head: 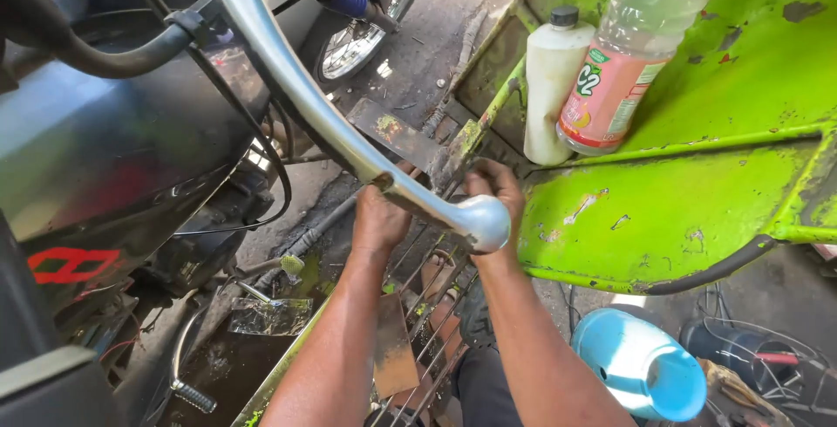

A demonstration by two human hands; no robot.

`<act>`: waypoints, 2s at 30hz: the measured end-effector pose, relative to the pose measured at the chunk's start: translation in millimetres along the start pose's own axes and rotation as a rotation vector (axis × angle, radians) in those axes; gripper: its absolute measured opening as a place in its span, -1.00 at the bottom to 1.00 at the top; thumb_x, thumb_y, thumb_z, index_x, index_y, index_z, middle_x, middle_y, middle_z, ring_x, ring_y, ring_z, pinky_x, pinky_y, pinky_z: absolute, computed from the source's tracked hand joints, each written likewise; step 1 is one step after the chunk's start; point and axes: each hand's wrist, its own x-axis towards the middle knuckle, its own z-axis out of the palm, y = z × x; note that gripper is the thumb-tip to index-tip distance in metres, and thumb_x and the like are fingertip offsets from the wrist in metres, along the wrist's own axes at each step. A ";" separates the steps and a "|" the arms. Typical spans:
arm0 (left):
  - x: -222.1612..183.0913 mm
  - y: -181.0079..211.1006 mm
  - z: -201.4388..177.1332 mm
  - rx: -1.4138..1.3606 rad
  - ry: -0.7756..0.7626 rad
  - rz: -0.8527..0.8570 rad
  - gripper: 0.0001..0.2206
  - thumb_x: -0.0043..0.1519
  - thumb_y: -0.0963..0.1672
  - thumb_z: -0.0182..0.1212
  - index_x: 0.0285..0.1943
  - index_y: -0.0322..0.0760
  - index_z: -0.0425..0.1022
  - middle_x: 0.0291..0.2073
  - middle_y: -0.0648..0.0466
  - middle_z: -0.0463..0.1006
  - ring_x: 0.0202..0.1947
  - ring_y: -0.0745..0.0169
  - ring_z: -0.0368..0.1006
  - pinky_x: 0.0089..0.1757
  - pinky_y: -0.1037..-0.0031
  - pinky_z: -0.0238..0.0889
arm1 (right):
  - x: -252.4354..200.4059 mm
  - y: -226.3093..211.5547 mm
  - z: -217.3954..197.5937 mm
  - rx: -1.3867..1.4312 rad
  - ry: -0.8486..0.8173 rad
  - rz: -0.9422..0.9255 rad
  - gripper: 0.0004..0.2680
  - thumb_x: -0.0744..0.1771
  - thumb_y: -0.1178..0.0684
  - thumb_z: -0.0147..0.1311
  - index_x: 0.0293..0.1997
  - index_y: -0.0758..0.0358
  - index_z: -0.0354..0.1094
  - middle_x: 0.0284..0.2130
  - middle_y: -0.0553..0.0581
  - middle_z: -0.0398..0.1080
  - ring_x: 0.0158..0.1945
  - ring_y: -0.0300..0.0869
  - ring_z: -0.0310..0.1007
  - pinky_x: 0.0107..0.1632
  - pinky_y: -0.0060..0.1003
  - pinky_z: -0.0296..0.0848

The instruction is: Cutting a metal plate with an angle grinder and sanding a motorcycle frame with an abrasive block.

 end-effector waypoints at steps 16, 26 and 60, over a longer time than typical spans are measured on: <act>-14.8 83.0 -22.8 -0.323 -0.305 -0.113 -0.53 0.18 -0.03 0.16 0.31 -0.07 0.56 0.28 -0.23 0.51 0.35 -0.31 0.31 0.29 -0.05 0.16 | 30.1 64.8 11.7 0.463 -0.541 -0.035 -0.39 0.24 0.14 0.40 0.46 0.28 0.16 0.34 0.42 0.27 0.35 0.19 0.32 0.43 -0.04 0.31; -1.8 -21.4 20.5 -0.380 -0.238 0.007 -0.73 0.26 -0.09 0.03 -0.03 -0.23 0.63 -0.16 -0.13 0.57 -0.07 0.00 0.41 0.11 0.08 0.31 | 44.5 89.4 3.1 0.198 -0.401 -0.326 -0.38 0.29 0.01 0.33 0.51 0.28 0.09 0.35 0.29 0.30 0.37 0.03 0.33 0.34 -0.11 0.38; -25.6 64.1 24.2 -0.650 0.033 -0.176 -0.85 0.26 -0.11 0.27 -0.10 -0.14 0.72 -0.21 0.14 0.58 -0.13 0.30 0.39 -0.05 0.27 0.45 | 26.7 100.0 -6.3 0.432 -0.324 0.149 -0.61 0.38 0.13 0.19 0.38 0.32 0.23 0.29 0.31 0.33 0.29 0.00 0.40 0.37 0.04 0.31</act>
